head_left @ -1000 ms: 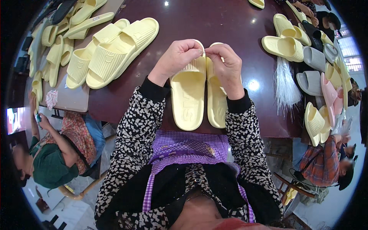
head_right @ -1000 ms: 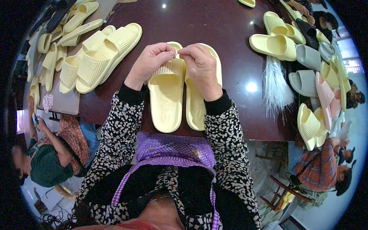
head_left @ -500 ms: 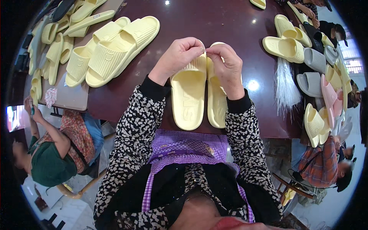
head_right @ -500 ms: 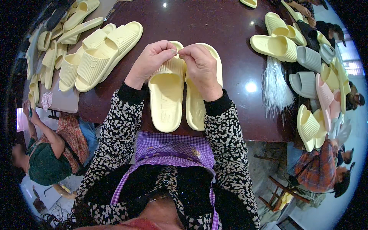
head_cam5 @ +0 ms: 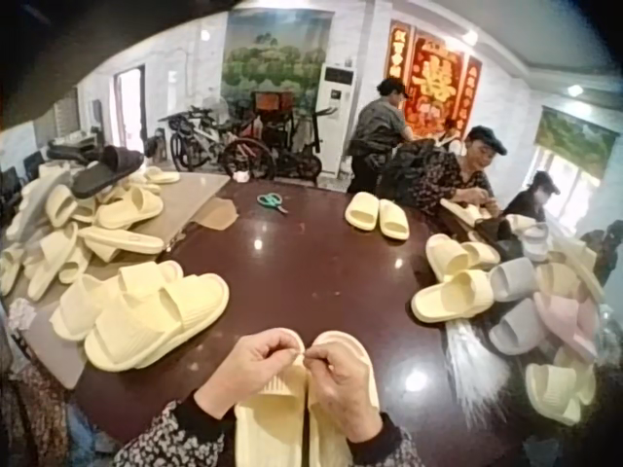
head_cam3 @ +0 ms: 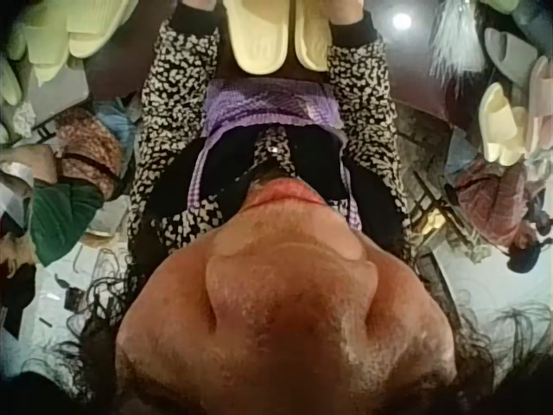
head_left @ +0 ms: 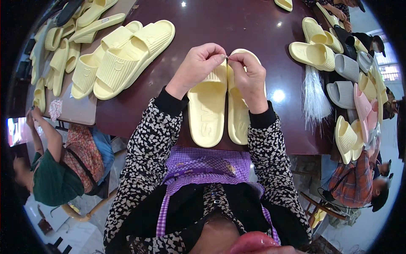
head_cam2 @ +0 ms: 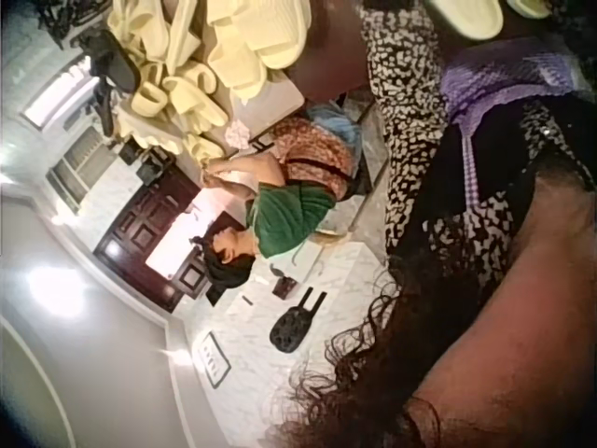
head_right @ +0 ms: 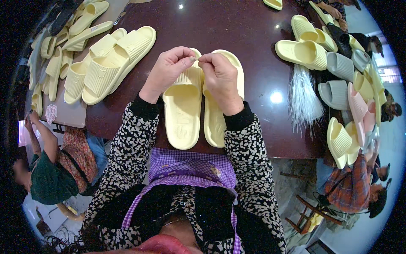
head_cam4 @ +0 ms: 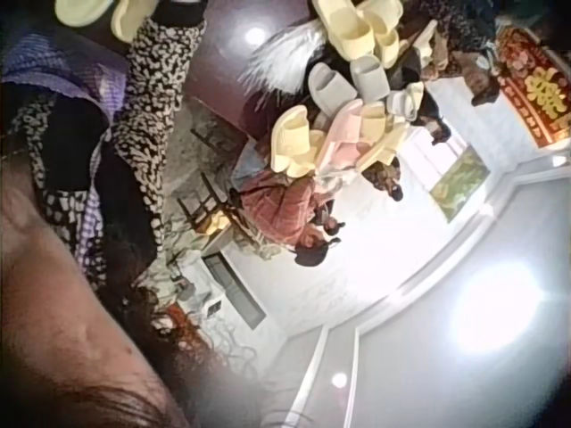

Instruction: The person pairs slippers together by threading and fastening plastic tag fasteners through each pair by hand, then stacks the connected slippers onto the table.

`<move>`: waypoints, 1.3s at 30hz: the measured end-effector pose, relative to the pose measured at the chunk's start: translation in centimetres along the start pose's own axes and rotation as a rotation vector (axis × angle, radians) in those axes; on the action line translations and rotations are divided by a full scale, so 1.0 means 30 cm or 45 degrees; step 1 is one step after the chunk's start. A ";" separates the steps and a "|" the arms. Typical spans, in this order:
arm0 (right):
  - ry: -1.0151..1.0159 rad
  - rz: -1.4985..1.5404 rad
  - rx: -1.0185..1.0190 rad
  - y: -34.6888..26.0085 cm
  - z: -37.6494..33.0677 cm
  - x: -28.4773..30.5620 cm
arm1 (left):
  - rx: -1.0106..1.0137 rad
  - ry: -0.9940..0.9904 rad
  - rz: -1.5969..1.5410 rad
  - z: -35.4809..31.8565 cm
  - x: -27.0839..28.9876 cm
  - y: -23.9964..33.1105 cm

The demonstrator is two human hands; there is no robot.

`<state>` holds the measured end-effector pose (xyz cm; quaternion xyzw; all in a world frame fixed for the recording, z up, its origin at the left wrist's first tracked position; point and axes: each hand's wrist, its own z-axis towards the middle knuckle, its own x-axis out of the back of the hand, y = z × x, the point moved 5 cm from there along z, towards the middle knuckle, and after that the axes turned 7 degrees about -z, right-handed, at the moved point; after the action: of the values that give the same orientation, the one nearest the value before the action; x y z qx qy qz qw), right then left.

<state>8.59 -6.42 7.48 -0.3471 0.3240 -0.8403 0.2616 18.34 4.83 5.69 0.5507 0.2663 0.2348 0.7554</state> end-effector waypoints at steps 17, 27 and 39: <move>0.040 0.262 -0.278 0.023 0.006 -0.007 | 0.083 0.014 -0.021 0.009 0.012 -0.004; 0.187 0.141 -0.078 0.010 0.002 -0.010 | 0.036 0.429 -0.046 -0.004 0.117 0.005; 0.196 -0.346 0.193 -0.121 -0.127 0.169 | 0.012 0.689 -0.109 0.025 0.252 -0.125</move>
<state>1.78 -6.03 10.12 -0.3018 0.2289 -0.9140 0.1456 24.71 8.14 1.20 0.4598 0.4826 0.3400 0.6634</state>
